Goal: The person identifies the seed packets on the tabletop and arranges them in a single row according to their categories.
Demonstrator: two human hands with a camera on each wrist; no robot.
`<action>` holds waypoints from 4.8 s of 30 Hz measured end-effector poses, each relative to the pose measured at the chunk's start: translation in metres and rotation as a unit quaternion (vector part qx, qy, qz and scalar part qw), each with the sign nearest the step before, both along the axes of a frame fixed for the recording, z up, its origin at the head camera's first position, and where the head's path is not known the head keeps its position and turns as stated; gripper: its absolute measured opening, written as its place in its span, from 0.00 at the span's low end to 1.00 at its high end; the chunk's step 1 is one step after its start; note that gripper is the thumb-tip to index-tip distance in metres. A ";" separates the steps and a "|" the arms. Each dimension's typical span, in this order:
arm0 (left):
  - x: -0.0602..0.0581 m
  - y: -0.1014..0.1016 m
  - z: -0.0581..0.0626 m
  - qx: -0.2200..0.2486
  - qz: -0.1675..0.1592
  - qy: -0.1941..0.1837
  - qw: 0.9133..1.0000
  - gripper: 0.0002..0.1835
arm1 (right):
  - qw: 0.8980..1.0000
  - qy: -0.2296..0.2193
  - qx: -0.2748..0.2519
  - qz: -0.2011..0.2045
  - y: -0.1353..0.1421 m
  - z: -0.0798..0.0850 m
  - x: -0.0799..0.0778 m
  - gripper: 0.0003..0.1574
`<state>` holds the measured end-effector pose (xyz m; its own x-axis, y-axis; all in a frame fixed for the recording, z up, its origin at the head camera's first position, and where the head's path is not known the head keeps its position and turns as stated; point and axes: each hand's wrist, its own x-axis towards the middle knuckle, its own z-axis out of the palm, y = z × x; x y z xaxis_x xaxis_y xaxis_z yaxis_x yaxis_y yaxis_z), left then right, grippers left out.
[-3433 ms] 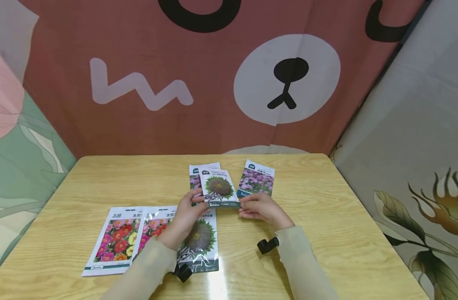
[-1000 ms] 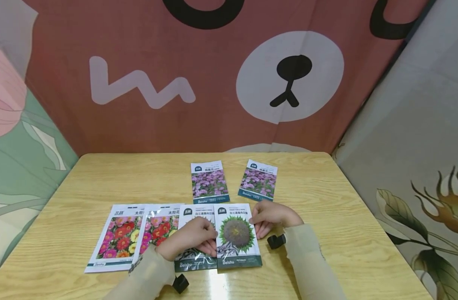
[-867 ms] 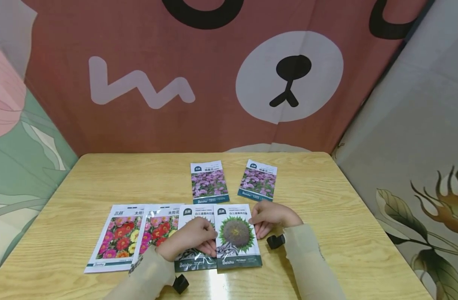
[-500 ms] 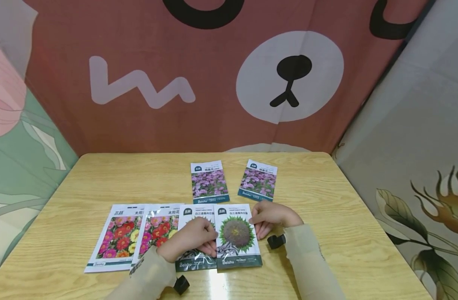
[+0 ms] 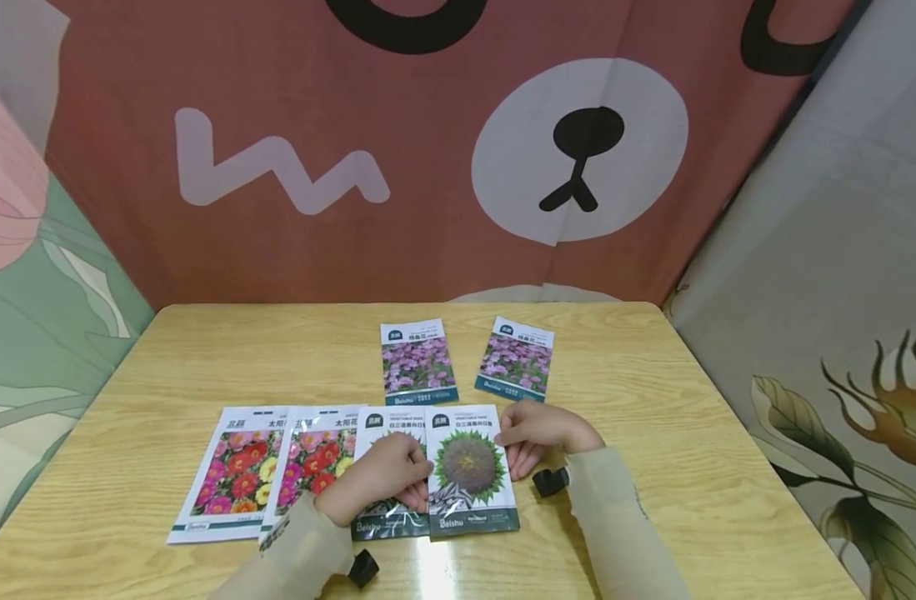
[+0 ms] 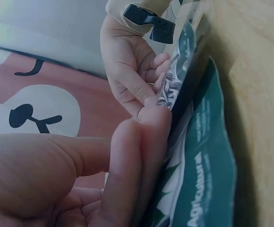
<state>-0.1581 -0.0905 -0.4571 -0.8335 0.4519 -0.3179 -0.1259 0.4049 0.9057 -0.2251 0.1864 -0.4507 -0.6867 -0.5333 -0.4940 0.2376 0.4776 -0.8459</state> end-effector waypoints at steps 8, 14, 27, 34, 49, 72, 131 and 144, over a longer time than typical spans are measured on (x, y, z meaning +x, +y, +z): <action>0.003 0.002 0.004 -0.016 0.005 0.009 1.000 0.13 | 1.000 -0.008 -0.003 -0.004 0.000 -0.001 -0.001 0.09; 0.004 0.004 0.005 -0.023 0.008 0.020 1.000 0.13 | 1.000 -0.016 -0.004 -0.010 0.000 -0.002 -0.002 0.10; 0.004 0.005 0.007 -0.025 0.009 0.014 1.000 0.11 | 1.000 -0.013 0.004 -0.013 0.001 -0.002 -0.001 0.13; 0.004 0.003 0.006 -0.018 0.007 0.002 1.000 0.11 | 1.000 -0.011 -0.001 -0.007 0.003 -0.003 0.000 0.18; -0.009 -0.010 0.009 0.034 0.035 0.023 0.999 0.09 | 1.000 -0.006 -0.003 -0.009 0.001 0.000 0.002 0.19; -0.043 -0.042 0.005 -0.033 0.198 0.151 0.968 0.30 | 0.966 0.137 -0.087 -0.200 -0.021 -0.003 -0.010 0.19; -0.059 -0.031 -0.016 0.198 0.315 0.067 0.926 0.29 | 0.957 0.107 -0.222 -0.153 -0.062 -0.020 -0.011 0.35; -0.056 -0.031 -0.008 0.191 0.330 0.076 0.921 0.25 | 0.959 0.102 -0.216 -0.155 -0.060 -0.017 -0.010 0.33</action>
